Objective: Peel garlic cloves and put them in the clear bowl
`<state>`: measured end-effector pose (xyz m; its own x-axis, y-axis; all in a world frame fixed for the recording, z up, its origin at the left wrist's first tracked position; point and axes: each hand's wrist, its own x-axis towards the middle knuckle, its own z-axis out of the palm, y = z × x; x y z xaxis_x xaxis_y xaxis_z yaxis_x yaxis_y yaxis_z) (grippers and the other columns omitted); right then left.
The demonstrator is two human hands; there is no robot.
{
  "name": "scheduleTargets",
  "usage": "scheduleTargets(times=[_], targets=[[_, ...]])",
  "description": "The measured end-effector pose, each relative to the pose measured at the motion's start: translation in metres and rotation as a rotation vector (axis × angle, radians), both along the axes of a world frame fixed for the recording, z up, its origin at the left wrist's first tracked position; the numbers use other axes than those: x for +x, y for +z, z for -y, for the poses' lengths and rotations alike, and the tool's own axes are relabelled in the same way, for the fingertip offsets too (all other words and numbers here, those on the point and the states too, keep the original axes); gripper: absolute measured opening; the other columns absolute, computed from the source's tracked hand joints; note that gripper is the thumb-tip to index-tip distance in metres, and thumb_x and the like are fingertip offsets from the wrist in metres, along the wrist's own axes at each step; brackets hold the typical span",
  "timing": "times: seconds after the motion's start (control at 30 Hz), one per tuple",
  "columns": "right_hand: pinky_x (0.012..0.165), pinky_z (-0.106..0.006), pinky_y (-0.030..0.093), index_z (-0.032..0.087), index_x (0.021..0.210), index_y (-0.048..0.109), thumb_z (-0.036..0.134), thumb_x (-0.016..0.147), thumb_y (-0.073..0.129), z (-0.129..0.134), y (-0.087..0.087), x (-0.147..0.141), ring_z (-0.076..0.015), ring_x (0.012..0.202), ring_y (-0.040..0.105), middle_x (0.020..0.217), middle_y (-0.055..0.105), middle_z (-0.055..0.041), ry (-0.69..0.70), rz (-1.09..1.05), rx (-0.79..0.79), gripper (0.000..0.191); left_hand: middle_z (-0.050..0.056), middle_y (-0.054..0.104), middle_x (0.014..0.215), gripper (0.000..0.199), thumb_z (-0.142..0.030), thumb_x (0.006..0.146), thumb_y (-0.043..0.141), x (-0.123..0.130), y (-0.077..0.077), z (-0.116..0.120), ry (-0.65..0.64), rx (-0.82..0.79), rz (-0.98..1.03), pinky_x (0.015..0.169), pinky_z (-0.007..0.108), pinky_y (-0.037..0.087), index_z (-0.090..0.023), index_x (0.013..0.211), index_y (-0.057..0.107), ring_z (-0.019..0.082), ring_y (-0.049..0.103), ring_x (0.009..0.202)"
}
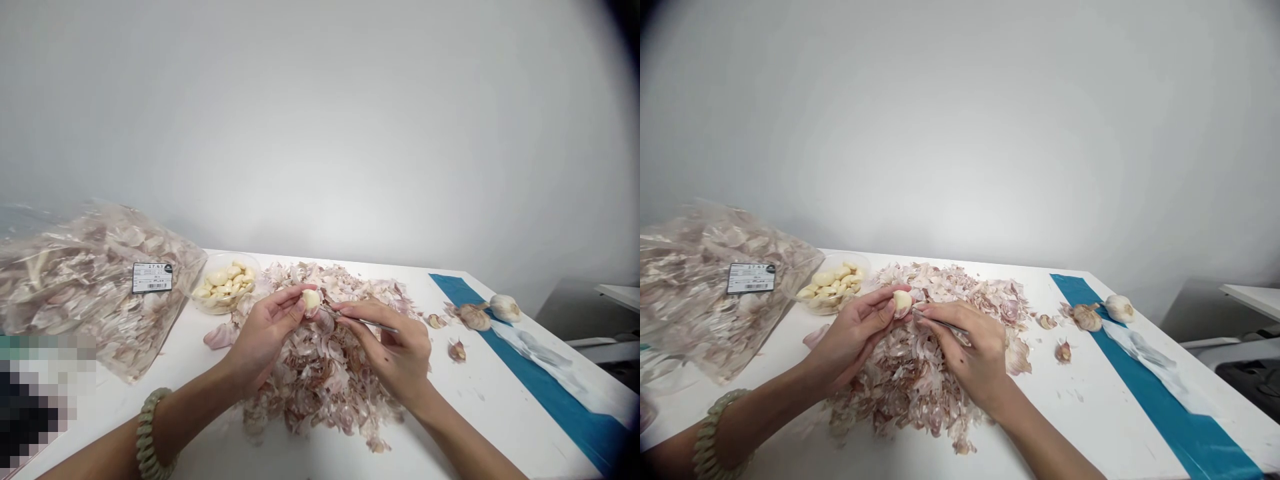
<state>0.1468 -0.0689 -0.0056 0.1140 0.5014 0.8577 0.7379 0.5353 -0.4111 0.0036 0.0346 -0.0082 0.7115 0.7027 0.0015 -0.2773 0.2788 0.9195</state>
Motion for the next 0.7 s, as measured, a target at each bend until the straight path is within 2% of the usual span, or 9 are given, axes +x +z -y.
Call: scheduleTargets(times=[0.27, 0.4, 0.5, 0.7], targets=[[0.073, -0.033, 0.059, 0.026, 0.101, 0.066, -0.001, 0.074, 0.064, 0.0004, -0.0003, 0.0004, -0.0164, 0.086, 0.069, 0.091, 0.073, -0.0002, 0.019, -0.013, -0.008, 0.039, 0.007, 0.070, 0.104, 0.036, -0.033, 0.078, 0.068, -0.0014, -0.0010, 0.0004, -0.017, 0.028, -0.028, 0.091, 0.030, 0.045, -0.020, 0.111, 0.063, 0.017, 0.064, 0.094], [0.074, -0.034, 0.059, 0.027, 0.102, 0.065, -0.002, 0.074, 0.063, 0.0010, -0.0009, 0.0008, -0.0166, 0.086, 0.069, 0.092, 0.073, -0.0001, 0.032, -0.023, -0.018, 0.040, 0.006, 0.064, 0.119, 0.033, -0.033, 0.078, 0.067, -0.0018, -0.0023, -0.0004, -0.018, 0.053, -0.028, 0.093, 0.030, 0.044, -0.022, 0.109, 0.065, 0.020, 0.060, 0.105], [0.073, -0.034, 0.059, 0.027, 0.101, 0.066, -0.002, 0.074, 0.063, 0.0011, -0.0005, 0.0011, -0.0168, 0.086, 0.069, 0.091, 0.073, -0.0005, 0.043, -0.033, -0.019, 0.039, 0.006, 0.062, 0.123, 0.031, -0.033, 0.078, 0.068, -0.0016, -0.0041, -0.0013, -0.014, 0.064, -0.029, 0.095, 0.031, 0.042, -0.023, 0.107, 0.065, 0.022, 0.054, 0.115], [0.072, -0.034, 0.060, 0.025, 0.099, 0.067, -0.001, 0.075, 0.062, 0.0000, -0.0002, 0.0004, -0.0171, 0.084, 0.069, 0.089, 0.073, -0.0019, 0.063, -0.012, 0.003, 0.036, 0.005, 0.061, 0.125, 0.032, -0.034, 0.077, 0.068, -0.0010, -0.0049, -0.0023, -0.009, 0.078, -0.030, 0.098, 0.032, 0.039, -0.023, 0.107, 0.065, 0.022, 0.053, 0.115]])
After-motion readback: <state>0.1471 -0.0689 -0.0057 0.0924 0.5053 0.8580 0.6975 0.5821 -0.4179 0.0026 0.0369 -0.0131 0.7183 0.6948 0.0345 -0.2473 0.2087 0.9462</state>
